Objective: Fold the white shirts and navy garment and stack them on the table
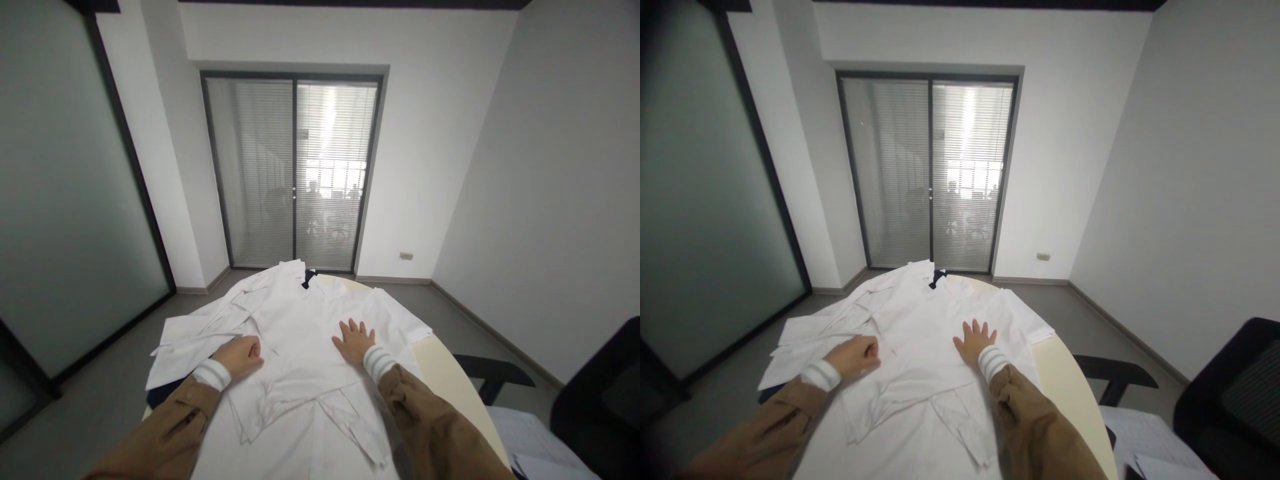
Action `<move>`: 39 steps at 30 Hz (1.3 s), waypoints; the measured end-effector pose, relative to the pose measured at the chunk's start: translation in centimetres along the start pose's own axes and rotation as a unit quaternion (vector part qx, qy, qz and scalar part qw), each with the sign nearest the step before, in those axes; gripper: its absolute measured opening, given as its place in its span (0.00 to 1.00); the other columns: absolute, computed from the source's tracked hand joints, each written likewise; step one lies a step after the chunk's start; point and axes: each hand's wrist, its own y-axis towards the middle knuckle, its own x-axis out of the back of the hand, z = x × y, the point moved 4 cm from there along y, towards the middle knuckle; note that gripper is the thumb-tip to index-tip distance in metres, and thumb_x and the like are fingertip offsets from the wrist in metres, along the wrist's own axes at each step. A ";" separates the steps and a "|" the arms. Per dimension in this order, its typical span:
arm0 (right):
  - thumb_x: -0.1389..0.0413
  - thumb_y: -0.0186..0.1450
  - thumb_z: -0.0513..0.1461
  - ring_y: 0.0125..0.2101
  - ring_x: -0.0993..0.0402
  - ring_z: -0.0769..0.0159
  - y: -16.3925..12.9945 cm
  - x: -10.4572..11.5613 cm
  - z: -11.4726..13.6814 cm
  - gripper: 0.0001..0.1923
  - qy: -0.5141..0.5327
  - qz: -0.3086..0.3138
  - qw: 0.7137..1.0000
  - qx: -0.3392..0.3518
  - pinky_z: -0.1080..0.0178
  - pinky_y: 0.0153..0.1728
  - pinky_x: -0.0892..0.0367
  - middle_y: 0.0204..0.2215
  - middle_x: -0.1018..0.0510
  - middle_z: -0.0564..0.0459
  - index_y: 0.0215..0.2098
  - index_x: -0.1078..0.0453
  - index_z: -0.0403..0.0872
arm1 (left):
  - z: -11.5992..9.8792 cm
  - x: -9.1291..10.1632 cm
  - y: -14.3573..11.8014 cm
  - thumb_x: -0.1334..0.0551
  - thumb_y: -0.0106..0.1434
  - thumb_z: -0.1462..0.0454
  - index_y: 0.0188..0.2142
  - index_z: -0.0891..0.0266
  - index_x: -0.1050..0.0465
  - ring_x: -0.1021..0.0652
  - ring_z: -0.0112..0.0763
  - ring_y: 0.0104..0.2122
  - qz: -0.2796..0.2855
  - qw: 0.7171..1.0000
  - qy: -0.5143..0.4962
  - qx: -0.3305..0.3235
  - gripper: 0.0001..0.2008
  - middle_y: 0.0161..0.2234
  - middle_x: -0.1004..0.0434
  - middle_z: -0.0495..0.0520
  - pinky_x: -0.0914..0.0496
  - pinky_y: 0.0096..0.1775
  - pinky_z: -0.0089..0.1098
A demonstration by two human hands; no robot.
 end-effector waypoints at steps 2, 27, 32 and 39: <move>0.57 0.69 0.54 0.69 0.65 0.38 -0.1 1.3 2.1 0.35 -0.004 -0.015 1.000 0.003 0.32 0.61 0.65 0.71 0.56 0.44 0.70 0.49 0.48 | 0.3 1.4 0.4 0.41 0.62 0.57 0.34 0.58 0.31 0.23 0.38 0.35 -0.113 0.992 0.019 0.045 0.07 0.35 0.22 0.53 0.37 0.34 0.32; 0.57 0.68 0.58 0.70 0.65 0.44 -4.7 -2.2 10.2 0.35 0.039 -0.021 0.952 0.303 0.36 0.64 0.67 0.71 0.55 0.50 0.70 0.53 0.59 | 2.9 2.0 8.6 0.44 0.62 0.45 0.40 0.63 0.22 0.21 0.48 0.47 -0.175 0.962 -0.189 0.091 0.24 0.45 0.19 0.61 0.31 0.47 0.37; 0.56 0.68 0.58 0.69 0.64 0.44 -5.3 -1.8 9.5 0.36 0.035 -0.012 0.951 0.307 0.36 0.64 0.66 0.71 0.54 0.49 0.71 0.55 0.58 | 2.3 1.7 10.1 0.40 0.58 0.61 0.39 0.65 0.24 0.21 0.47 0.46 -0.192 0.958 -0.181 0.109 0.13 0.43 0.19 0.64 0.32 0.47 0.36; 0.48 0.64 0.55 0.69 0.61 0.46 -5.6 -1.5 9.4 0.41 0.060 -0.041 0.954 0.289 0.39 0.65 0.64 0.71 0.53 0.48 0.71 0.55 0.57 | 1.6 2.1 11.5 0.42 0.61 0.57 0.34 0.65 0.25 0.20 0.45 0.41 -0.206 0.949 -0.204 0.122 0.13 0.37 0.18 0.62 0.29 0.43 0.35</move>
